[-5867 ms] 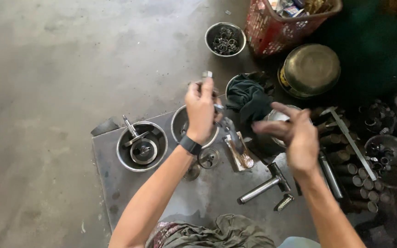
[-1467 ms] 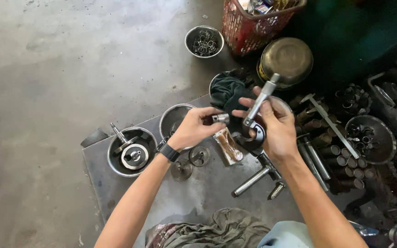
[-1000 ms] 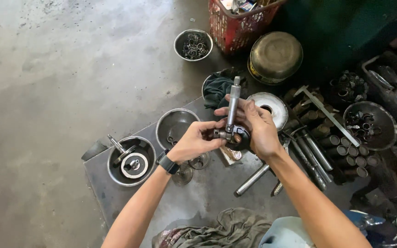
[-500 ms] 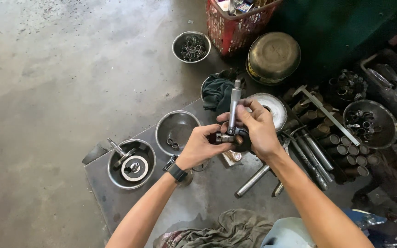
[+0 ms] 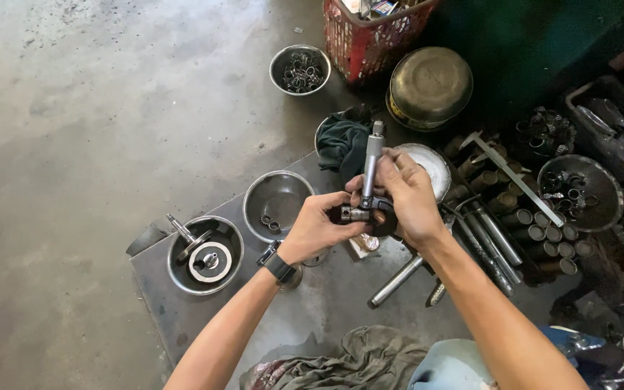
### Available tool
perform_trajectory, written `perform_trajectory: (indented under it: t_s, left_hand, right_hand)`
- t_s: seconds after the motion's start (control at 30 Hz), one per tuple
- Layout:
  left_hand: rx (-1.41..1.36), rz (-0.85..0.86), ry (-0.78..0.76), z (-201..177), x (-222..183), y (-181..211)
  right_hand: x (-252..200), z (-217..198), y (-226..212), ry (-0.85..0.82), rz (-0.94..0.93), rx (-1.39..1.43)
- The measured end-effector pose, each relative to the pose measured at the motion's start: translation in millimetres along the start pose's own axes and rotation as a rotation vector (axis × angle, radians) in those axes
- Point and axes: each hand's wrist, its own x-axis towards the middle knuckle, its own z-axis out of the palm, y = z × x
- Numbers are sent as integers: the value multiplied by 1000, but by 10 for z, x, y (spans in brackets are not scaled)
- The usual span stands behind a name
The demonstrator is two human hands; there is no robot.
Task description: Cleaning engine components with a rag and measuring them using a micrometer and caliper.
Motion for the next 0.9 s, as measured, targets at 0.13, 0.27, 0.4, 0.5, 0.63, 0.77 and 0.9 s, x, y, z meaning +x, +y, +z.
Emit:
perform_trajectory:
  t_s: [0.13, 0.27, 0.4, 0.5, 0.63, 0.77, 0.9]
  left_hand:
    - [59, 28, 13, -21, -5, -140]
    - [52, 37, 13, -11, -10, -125]
    - [1, 5, 11, 3, -19, -63]
    - [5, -3, 13, 9, -18, -55]
    - [12, -5, 13, 9, -20, -59]
    - [-9, 0, 14, 12, -25, -118]
    - [-29, -2, 18, 28, -25, -100]
  right_hand:
    - [2, -37, 46, 18, 30, -45]
    - [-4, 20, -29, 42, 28, -35]
    - [-37, 13, -51, 15, 80, 41]
    - [-17, -4, -19, 32, 66, -24]
    - [-46, 81, -113, 23, 56, 23]
    - [-8, -35, 38, -1, 42, 35]
    - [-21, 7, -22, 10, 55, 0]
